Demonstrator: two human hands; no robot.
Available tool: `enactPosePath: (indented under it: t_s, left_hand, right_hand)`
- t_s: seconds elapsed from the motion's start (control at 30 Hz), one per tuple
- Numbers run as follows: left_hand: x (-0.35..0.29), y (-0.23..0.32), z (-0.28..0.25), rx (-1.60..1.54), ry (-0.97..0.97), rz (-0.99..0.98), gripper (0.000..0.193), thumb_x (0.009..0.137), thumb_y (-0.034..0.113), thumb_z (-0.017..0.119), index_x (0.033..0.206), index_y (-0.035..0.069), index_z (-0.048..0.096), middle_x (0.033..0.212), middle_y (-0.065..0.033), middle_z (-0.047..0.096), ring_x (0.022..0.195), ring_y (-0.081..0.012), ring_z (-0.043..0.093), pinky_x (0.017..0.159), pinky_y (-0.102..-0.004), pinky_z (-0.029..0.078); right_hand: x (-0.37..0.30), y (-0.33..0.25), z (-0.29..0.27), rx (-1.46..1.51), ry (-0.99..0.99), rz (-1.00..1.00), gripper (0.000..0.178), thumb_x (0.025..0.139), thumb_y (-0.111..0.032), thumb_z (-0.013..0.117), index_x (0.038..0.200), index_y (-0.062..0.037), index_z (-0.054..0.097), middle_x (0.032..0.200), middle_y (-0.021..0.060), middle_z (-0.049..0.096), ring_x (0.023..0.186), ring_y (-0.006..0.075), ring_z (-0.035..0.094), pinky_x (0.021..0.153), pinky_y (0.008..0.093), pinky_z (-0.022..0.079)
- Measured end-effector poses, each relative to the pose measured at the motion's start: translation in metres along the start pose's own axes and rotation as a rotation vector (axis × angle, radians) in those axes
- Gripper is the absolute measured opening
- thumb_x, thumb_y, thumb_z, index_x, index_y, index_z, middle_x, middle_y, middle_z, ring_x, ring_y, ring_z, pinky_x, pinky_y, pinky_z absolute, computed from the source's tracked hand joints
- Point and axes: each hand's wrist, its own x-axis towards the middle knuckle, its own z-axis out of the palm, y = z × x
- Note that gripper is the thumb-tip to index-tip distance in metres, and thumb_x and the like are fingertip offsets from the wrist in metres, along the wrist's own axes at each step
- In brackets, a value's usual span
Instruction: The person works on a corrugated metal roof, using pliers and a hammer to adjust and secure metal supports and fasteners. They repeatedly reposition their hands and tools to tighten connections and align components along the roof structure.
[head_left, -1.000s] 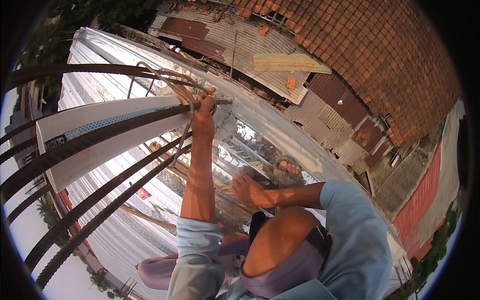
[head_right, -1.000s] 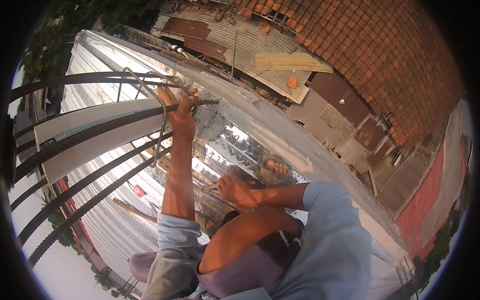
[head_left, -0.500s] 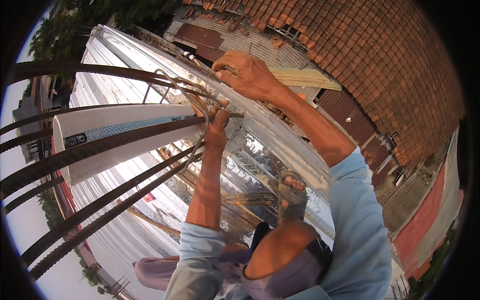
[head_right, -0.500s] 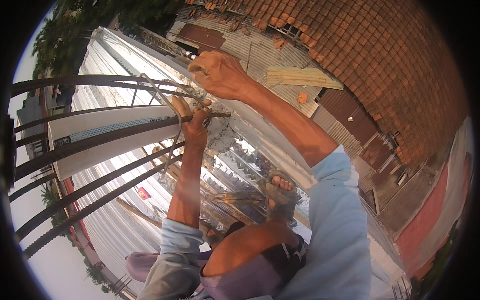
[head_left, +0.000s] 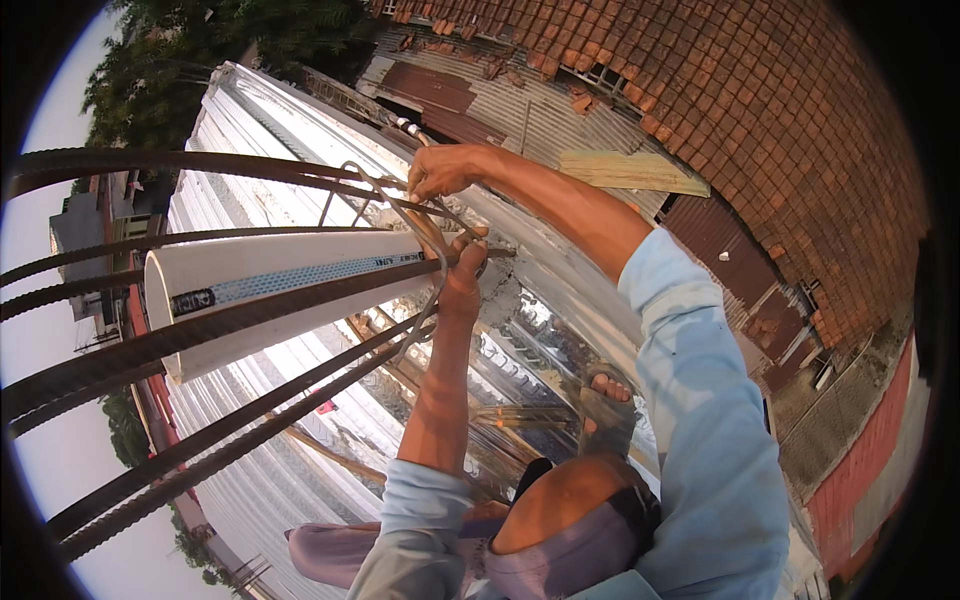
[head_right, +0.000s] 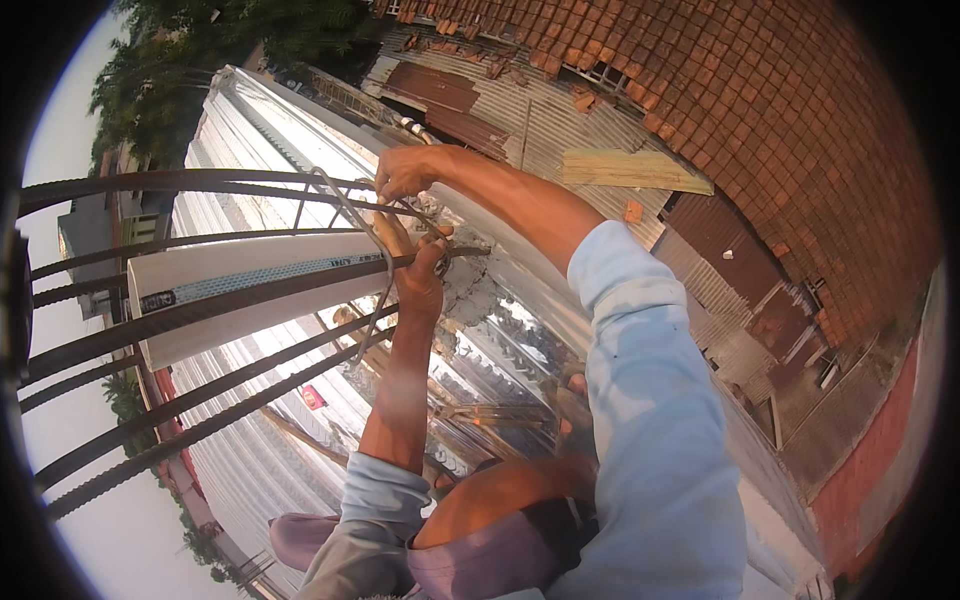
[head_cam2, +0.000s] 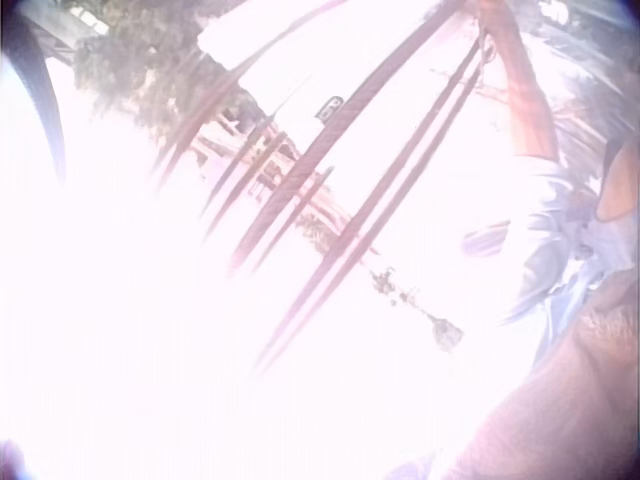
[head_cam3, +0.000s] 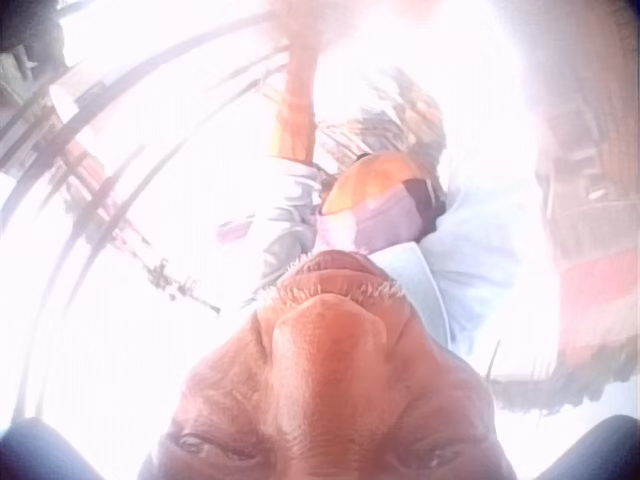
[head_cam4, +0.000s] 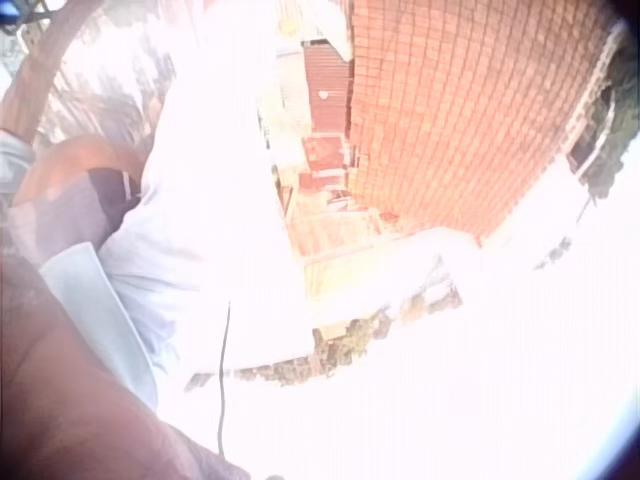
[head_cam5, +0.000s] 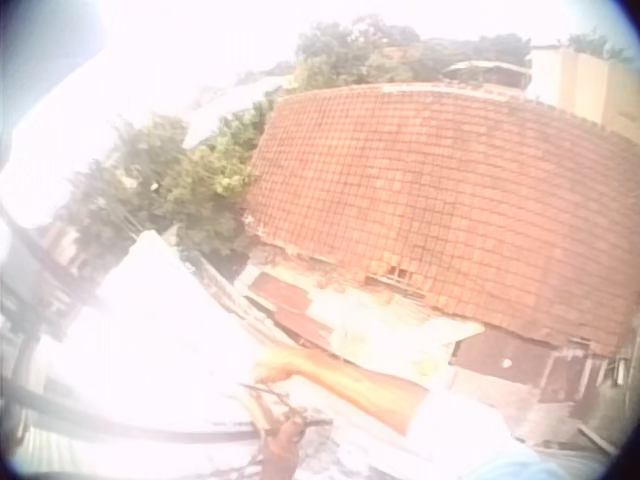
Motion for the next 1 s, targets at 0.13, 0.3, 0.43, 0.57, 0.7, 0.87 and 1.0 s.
enactPosePath:
  t_s: [0.13,0.3,0.43,0.57,0.7,0.87,1.0]
  left_hand:
    - [-0.001,-0.003,-0.006,0.045,-0.012,-0.058,0.106,0.078,0.013,0.066,0.159,0.006,-0.003,0.132,-0.0145,0.048,0.104,-0.0204,0.057,0.092,-0.0353,0.042]
    - [0.003,-0.009,-0.007,0.075,-0.007,-0.062,0.099,0.079,0.014,0.065,0.158,0.007,0.006,0.117,-0.0099,0.053,0.101,-0.0194,0.056,0.089,-0.0352,0.043]
    - [0.002,-0.013,-0.019,0.057,0.006,-0.045,0.096,0.081,0.014,0.065,0.158,0.006,0.008,0.117,-0.0100,0.053,0.101,-0.0195,0.057,0.087,-0.0345,0.044]
    - [0.001,-0.011,-0.013,0.064,0.017,-0.033,0.092,0.081,0.014,0.066,0.156,0.004,0.013,0.119,-0.0101,0.052,0.101,-0.0193,0.057,0.088,-0.0341,0.045]
    - [0.004,-0.011,-0.007,0.069,-0.005,-0.036,0.084,0.081,0.014,0.066,0.151,0.003,0.022,0.122,-0.0110,0.051,0.102,-0.0192,0.057,0.089,-0.0345,0.045]
    - [0.000,-0.007,-0.010,0.047,0.046,-0.026,0.077,0.079,0.015,0.068,0.145,0.003,0.029,0.126,-0.0115,0.050,0.105,-0.0193,0.056,0.088,-0.0348,0.044]
    - [0.002,-0.007,-0.004,0.058,0.058,0.037,0.095,0.077,0.017,0.070,0.154,0.003,0.016,0.138,-0.0115,0.041,0.121,-0.0254,0.052,0.095,-0.0388,0.044]
  right_hand:
    - [0.000,-0.009,-0.001,-0.042,0.115,-0.114,0.025,0.078,-0.024,0.072,0.093,-0.0054,0.078,0.074,0.0084,0.070,0.062,0.0173,0.061,0.056,0.0359,0.048]
    - [0.002,-0.014,0.004,-0.087,0.087,-0.008,0.028,0.080,-0.021,0.069,0.103,-0.0082,0.078,0.089,0.0105,0.074,0.079,0.0215,0.065,0.068,0.0367,0.050]
    - [-0.011,-0.032,-0.003,0.172,-0.119,0.217,0.049,0.075,-0.008,0.061,0.122,-0.0131,0.073,0.085,0.0095,0.068,0.054,0.0166,0.043,0.046,0.0361,0.034]
    - [-0.009,-0.038,-0.006,0.099,-0.196,0.206,0.065,0.068,0.002,0.051,0.129,-0.0118,0.068,0.075,0.0060,0.056,0.053,0.0164,0.038,0.043,0.0374,0.030]
    - [0.018,-0.040,-0.011,-0.389,-0.395,0.180,0.055,0.070,-0.004,0.058,0.124,-0.0073,0.069,0.088,0.0183,0.072,0.071,0.0268,0.063,0.059,0.0440,0.051]
    - [-0.016,-0.041,0.013,-0.139,0.040,0.030,0.047,0.070,-0.001,0.055,0.115,-0.0039,0.072,0.095,0.0215,0.071,0.089,0.0312,0.067,0.078,0.0425,0.052]
    - [-0.038,-0.015,0.019,-0.011,0.354,0.081,0.033,0.072,-0.011,0.065,0.102,-0.0020,0.076,0.095,0.0222,0.073,0.092,0.0335,0.070,0.081,0.0403,0.054]
